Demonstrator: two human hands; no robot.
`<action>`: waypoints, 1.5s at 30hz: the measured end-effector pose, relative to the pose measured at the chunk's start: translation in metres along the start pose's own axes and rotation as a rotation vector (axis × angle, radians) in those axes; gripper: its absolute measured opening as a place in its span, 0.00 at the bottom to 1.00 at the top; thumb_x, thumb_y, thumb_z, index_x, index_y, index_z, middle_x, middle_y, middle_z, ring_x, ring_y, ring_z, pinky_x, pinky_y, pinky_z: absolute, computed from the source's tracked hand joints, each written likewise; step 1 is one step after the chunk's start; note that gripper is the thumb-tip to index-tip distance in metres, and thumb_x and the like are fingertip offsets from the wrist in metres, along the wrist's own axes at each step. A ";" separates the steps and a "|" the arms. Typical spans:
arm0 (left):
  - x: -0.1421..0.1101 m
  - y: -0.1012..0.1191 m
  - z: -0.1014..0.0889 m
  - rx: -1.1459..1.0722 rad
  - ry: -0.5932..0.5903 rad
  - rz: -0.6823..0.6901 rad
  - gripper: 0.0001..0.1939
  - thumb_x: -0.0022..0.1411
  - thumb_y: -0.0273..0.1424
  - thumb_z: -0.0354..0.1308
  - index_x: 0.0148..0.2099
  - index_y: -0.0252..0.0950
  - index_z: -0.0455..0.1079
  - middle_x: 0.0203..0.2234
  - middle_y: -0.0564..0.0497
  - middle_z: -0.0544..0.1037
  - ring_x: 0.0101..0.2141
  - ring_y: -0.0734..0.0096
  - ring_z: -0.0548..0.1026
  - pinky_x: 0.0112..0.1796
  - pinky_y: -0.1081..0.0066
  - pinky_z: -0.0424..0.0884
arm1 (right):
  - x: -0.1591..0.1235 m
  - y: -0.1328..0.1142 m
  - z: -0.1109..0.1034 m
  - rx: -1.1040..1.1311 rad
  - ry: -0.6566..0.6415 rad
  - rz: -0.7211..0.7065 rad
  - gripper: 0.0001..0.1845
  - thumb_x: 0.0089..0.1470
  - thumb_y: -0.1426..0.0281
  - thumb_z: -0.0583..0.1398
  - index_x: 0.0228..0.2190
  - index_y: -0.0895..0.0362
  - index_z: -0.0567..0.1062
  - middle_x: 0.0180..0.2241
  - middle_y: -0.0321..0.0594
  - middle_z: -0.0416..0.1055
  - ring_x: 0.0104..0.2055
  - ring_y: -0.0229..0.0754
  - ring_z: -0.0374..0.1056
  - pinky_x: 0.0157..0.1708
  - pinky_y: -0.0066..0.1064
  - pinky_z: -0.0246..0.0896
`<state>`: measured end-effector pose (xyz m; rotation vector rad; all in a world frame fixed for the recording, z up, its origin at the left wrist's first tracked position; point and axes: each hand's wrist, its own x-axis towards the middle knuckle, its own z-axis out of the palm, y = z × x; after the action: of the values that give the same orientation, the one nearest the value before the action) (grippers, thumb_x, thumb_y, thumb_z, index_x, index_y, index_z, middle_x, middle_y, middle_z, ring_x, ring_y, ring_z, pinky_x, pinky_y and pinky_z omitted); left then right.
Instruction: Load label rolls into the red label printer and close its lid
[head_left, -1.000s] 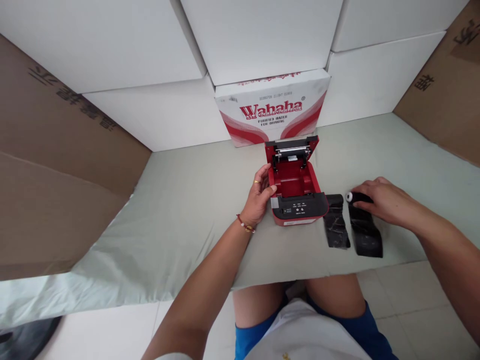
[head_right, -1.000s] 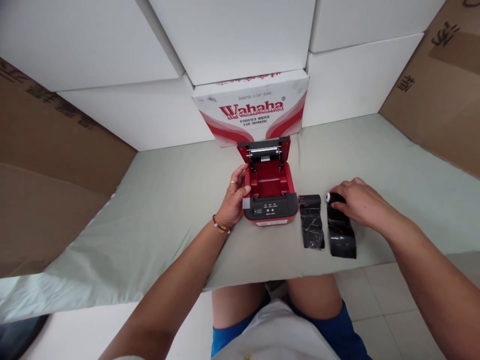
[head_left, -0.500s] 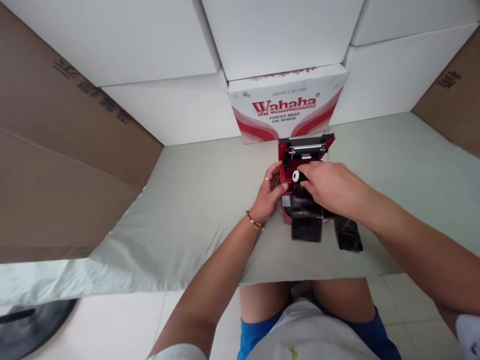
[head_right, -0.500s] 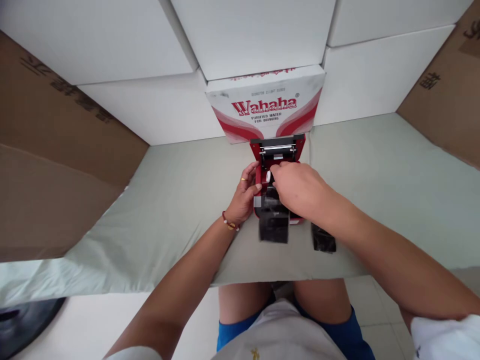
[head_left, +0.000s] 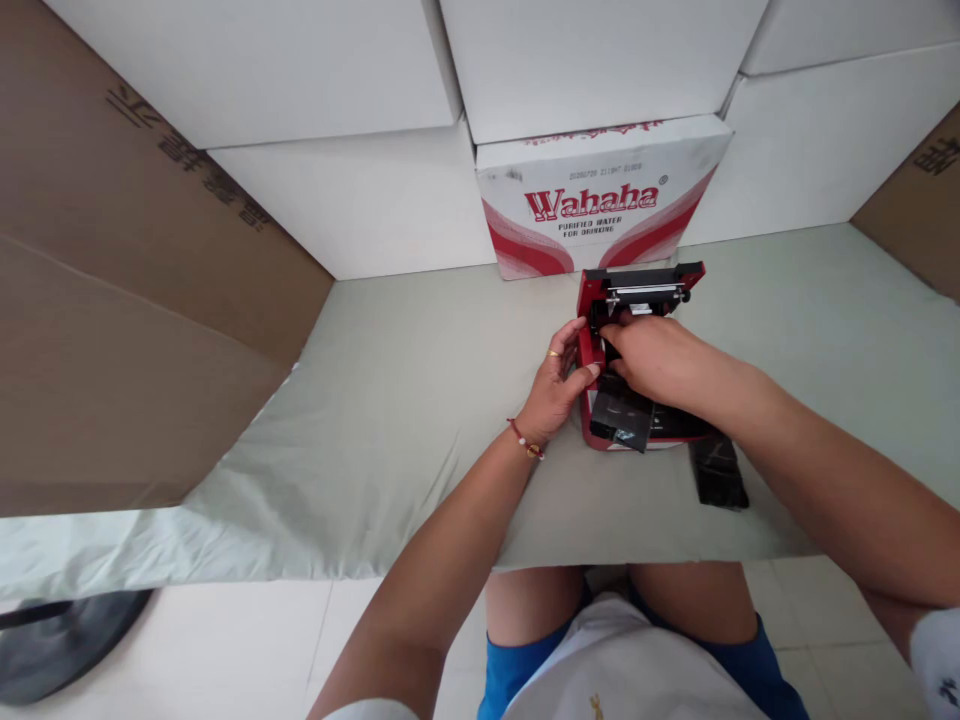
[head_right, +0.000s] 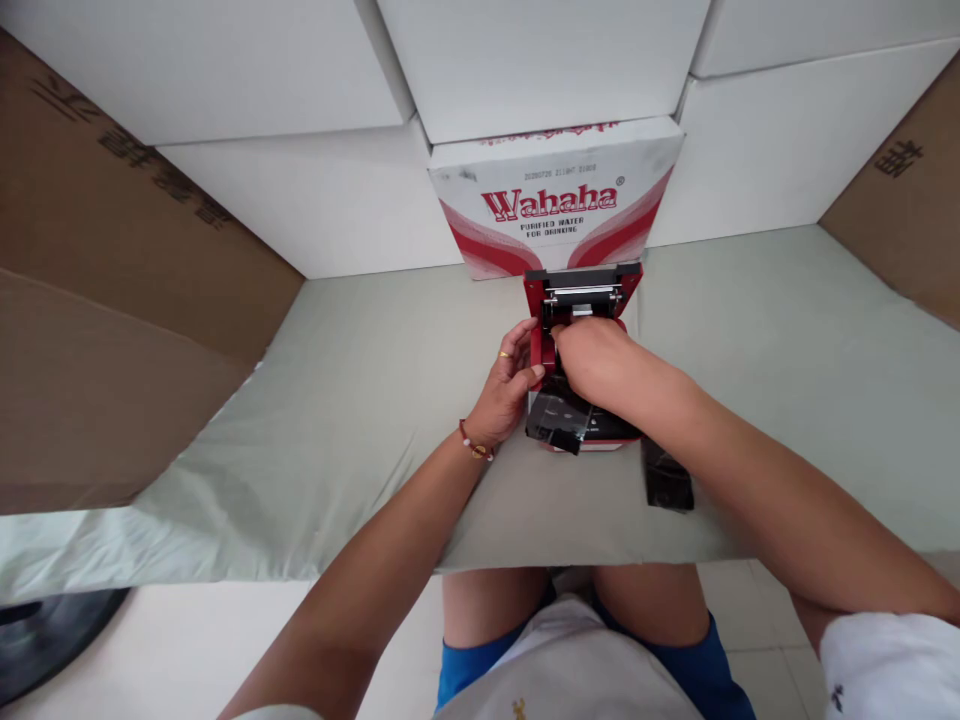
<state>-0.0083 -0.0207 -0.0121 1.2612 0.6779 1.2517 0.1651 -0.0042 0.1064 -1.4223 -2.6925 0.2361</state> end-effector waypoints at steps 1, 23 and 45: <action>0.000 0.001 0.000 -0.001 -0.001 -0.001 0.38 0.64 0.45 0.69 0.71 0.48 0.60 0.70 0.45 0.67 0.70 0.53 0.66 0.71 0.51 0.60 | -0.007 0.002 -0.003 0.010 0.013 -0.011 0.13 0.62 0.73 0.61 0.46 0.59 0.83 0.46 0.54 0.83 0.44 0.56 0.81 0.44 0.44 0.75; -0.057 0.055 0.044 1.095 0.223 1.022 0.17 0.69 0.39 0.56 0.57 0.49 0.75 0.39 0.49 0.78 0.48 0.56 0.75 0.57 0.53 0.68 | -0.138 -0.009 0.039 0.254 0.574 -0.217 0.21 0.67 0.73 0.63 0.60 0.49 0.77 0.59 0.42 0.81 0.65 0.53 0.73 0.68 0.57 0.63; -0.052 0.036 0.037 1.199 0.113 1.027 0.14 0.59 0.34 0.60 0.47 0.52 0.77 0.33 0.53 0.81 0.42 0.58 0.78 0.59 0.50 0.64 | -0.057 0.019 -0.014 0.697 0.753 0.132 0.25 0.76 0.56 0.53 0.66 0.51 0.72 0.57 0.42 0.82 0.59 0.47 0.78 0.64 0.47 0.70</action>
<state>0.0013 -0.0866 0.0184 2.7715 0.9468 1.7889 0.2145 -0.0398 0.1166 -1.1424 -1.6763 0.4727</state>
